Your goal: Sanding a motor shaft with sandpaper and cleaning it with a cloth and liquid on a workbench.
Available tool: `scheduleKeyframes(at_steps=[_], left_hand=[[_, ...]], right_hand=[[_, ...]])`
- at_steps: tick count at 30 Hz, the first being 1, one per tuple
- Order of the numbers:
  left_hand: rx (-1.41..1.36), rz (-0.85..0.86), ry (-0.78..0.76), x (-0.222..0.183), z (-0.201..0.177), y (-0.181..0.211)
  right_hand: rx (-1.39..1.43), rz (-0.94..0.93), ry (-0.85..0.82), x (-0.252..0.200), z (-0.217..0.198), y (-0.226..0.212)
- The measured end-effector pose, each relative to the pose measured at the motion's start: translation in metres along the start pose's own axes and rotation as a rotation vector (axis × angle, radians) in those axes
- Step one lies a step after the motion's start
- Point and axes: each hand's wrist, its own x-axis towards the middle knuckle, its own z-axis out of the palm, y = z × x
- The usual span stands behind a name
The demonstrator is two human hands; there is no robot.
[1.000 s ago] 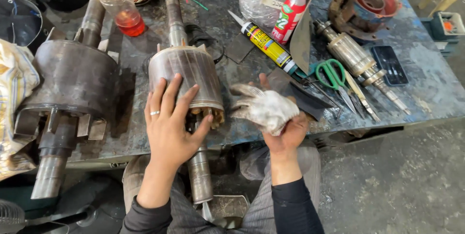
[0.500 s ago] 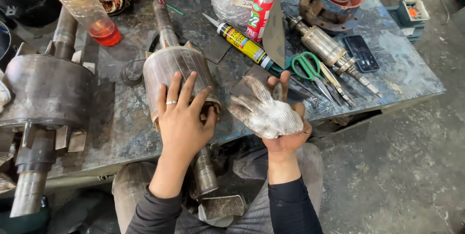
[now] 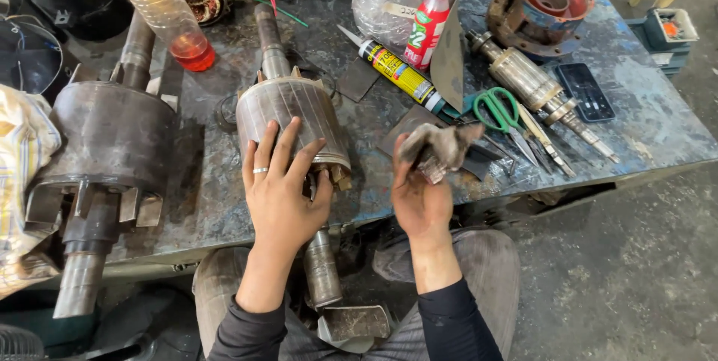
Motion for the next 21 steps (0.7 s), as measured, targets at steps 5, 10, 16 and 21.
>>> scheduleKeyframes(at_steps=[5,10,16,21], left_hand=[[0.001,-0.008,0.001,0.001,-0.002,-0.002],[-0.005,0.017,0.011,0.003,-0.002,0.0],[0.043,0.035,0.004,0.007,0.006,0.007],[0.018,0.122,-0.16,0.014,0.005,0.013]], right_hand=[[0.172,0.317,-0.109,-0.016,-0.012,0.037],[-0.189,0.366,-0.13,-0.002,-0.046,0.026],[-0.783,0.314,0.337,0.003,-0.066,0.002],[-0.758,0.209,0.161,-0.014,-0.063,0.011]])
